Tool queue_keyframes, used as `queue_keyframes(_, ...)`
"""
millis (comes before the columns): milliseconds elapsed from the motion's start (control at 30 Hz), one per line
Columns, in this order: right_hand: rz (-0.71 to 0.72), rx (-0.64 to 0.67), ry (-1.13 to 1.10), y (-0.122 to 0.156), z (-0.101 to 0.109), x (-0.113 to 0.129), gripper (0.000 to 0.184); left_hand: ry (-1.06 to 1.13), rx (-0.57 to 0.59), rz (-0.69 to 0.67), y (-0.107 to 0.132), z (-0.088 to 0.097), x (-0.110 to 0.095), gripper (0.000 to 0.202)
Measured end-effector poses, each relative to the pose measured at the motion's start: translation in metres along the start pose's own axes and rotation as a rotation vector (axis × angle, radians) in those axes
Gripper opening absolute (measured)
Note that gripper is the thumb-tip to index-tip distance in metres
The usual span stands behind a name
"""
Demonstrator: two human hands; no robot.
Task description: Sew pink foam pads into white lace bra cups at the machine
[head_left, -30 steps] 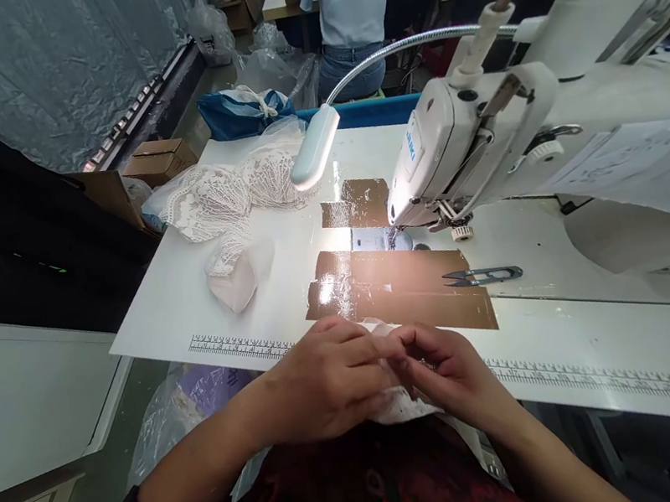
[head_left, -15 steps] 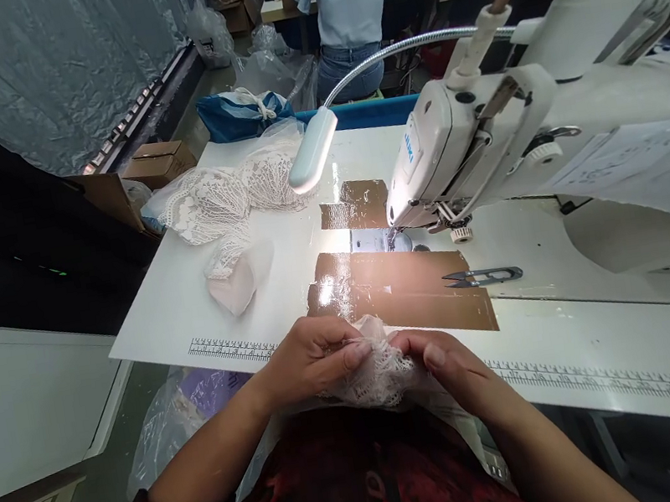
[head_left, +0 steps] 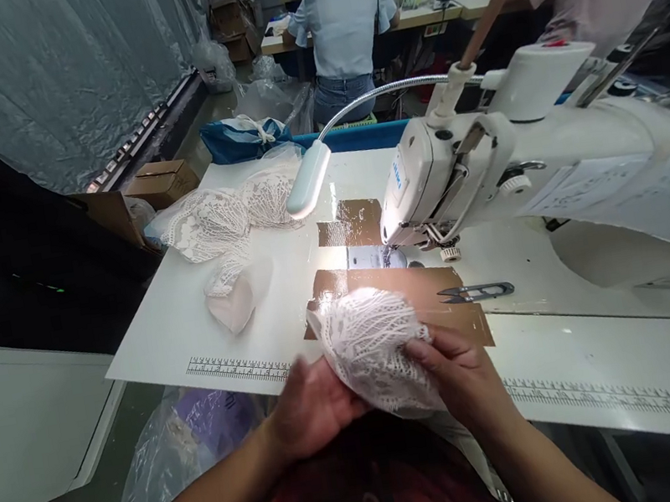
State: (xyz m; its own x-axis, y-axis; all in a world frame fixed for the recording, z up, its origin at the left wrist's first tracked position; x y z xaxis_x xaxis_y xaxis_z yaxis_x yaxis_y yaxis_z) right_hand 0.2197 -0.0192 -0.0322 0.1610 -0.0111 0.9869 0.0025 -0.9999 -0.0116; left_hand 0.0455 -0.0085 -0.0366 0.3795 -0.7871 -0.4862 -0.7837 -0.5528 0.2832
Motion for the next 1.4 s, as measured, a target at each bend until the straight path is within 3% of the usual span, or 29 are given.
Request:
queue_keyframes(133,0.007,0.036,0.027,-0.007,-0.018,0.003,0.020,-0.048,-0.161,-0.005,-0.011,-0.011,0.002,0.058)
queue_keyframes(233,-0.067,-0.149,-0.264,-0.010,-0.020,-0.001,0.021,-0.036,-0.270,-0.004,-0.016,-0.014,0.001,0.053)
queue_keyframes(367,-0.120,-0.319,-0.461,-0.012,-0.016,-0.002,0.027,-0.053,-0.287,-0.015,-0.014,-0.003,0.009,0.034)
queue_keyframes(433,-0.120,-0.324,-0.473,-0.014,-0.012,0.000,0.028,-0.118,-0.191,-0.039,-0.007,0.004,0.010,0.007)
queue_keyframes(533,-0.090,-0.282,-0.451,-0.014,-0.005,0.006,0.026,-0.429,0.145,0.048,0.014,0.004,-0.002,0.029)
queue_keyframes(600,-0.092,-0.158,-0.376,-0.011,-0.005,0.009,0.022,-0.681,0.302,0.103,0.030,-0.001,-0.019,0.022)
queue_keyframes(633,-0.104,-0.070,-0.322,-0.009,-0.007,0.009,0.019,-0.747,0.279,0.021,0.035,-0.003,-0.032,0.015)
queue_keyframes(667,-0.119,0.023,-0.262,-0.006,-0.011,0.010,0.017,-0.821,0.187,-0.093,0.039,-0.006,-0.046,0.014)
queue_keyframes(733,-0.138,0.180,-0.157,-0.001,-0.019,0.010,0.014,-1.030,-0.044,-0.288,0.041,-0.011,-0.066,0.048)
queue_keyframes(800,-0.122,0.268,-0.087,0.002,-0.027,0.010,0.012,-1.214,-0.199,-0.306,0.036,-0.015,-0.070,0.070)
queue_keyframes(900,0.003,0.304,0.057,0.001,-0.033,0.013,0.009,-1.229,-0.189,-0.153,0.023,-0.013,-0.056,0.047)
queue_keyframes(1033,0.207,0.225,0.237,-0.003,-0.032,0.021,0.013,-1.174,-0.131,-0.137,0.018,-0.009,-0.042,0.030)
queue_keyframes(1400,0.212,0.146,0.260,-0.004,-0.033,0.019,0.016,-1.304,-0.206,-0.217,0.018,-0.018,-0.051,0.023)
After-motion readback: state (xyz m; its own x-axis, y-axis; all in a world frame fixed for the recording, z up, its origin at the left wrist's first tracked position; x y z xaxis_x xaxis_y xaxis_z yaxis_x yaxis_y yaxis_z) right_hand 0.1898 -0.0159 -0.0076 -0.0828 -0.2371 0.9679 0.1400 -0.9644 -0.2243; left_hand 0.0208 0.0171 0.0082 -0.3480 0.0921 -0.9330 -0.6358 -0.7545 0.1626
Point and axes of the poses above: each hand's wrist, its own y-axis away from the middle knuckle, its own z-axis out of the back of the hand, x = y × z, the point moved 3 cm from there along -y, towards the middle knuckle, and after that the axes turned 8 degrees about z, right-handed, at the moved point
